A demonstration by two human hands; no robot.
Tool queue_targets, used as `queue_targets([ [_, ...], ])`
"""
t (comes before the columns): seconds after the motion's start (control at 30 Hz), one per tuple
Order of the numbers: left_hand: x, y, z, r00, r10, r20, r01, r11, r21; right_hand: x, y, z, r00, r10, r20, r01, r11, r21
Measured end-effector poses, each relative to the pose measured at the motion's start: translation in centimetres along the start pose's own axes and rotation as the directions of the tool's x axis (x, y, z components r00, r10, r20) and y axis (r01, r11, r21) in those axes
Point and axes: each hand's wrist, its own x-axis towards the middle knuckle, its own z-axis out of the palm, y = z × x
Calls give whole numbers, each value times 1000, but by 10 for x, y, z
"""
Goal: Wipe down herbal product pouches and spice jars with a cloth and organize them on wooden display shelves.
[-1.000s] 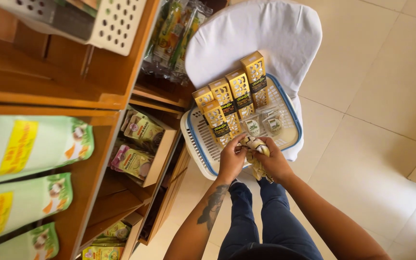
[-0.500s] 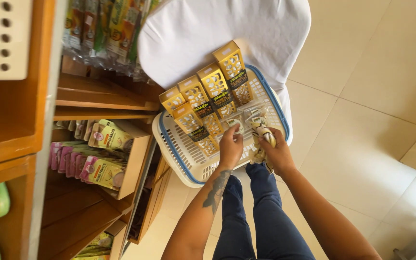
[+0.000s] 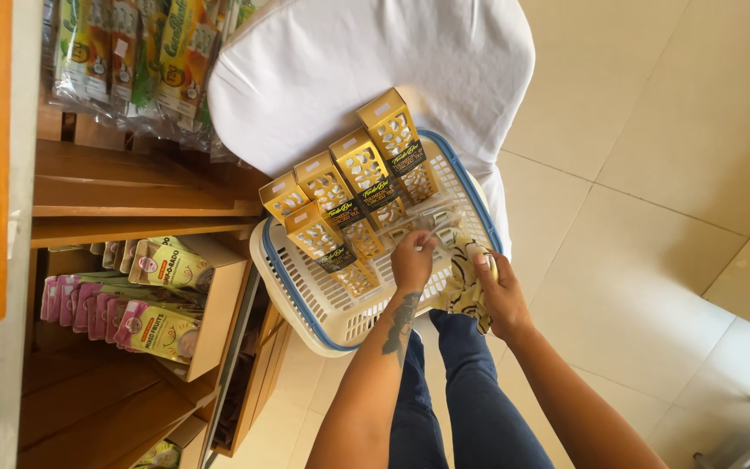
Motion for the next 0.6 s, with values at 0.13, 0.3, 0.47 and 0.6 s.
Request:
queue_targets([
  [0.13,-11,2,-9,1000,1,3,-1,998,63,1,-1,-9,1000,11,5,-11,997,77],
  [0.3,-83,52,-80,984,179,-2,-177,971,-161,-26,-26,-14,989,110,101,-142,904,404],
  [0.47,-132,75,-153,978,200,-50,-205,908,-367,-38,-39,-24,955,30,294,-200,797,570],
  [0.6,-168,86,-211,900,363,-243,-435,690,-579,-115,-96,-1,900,-265,347,4,799,601],
])
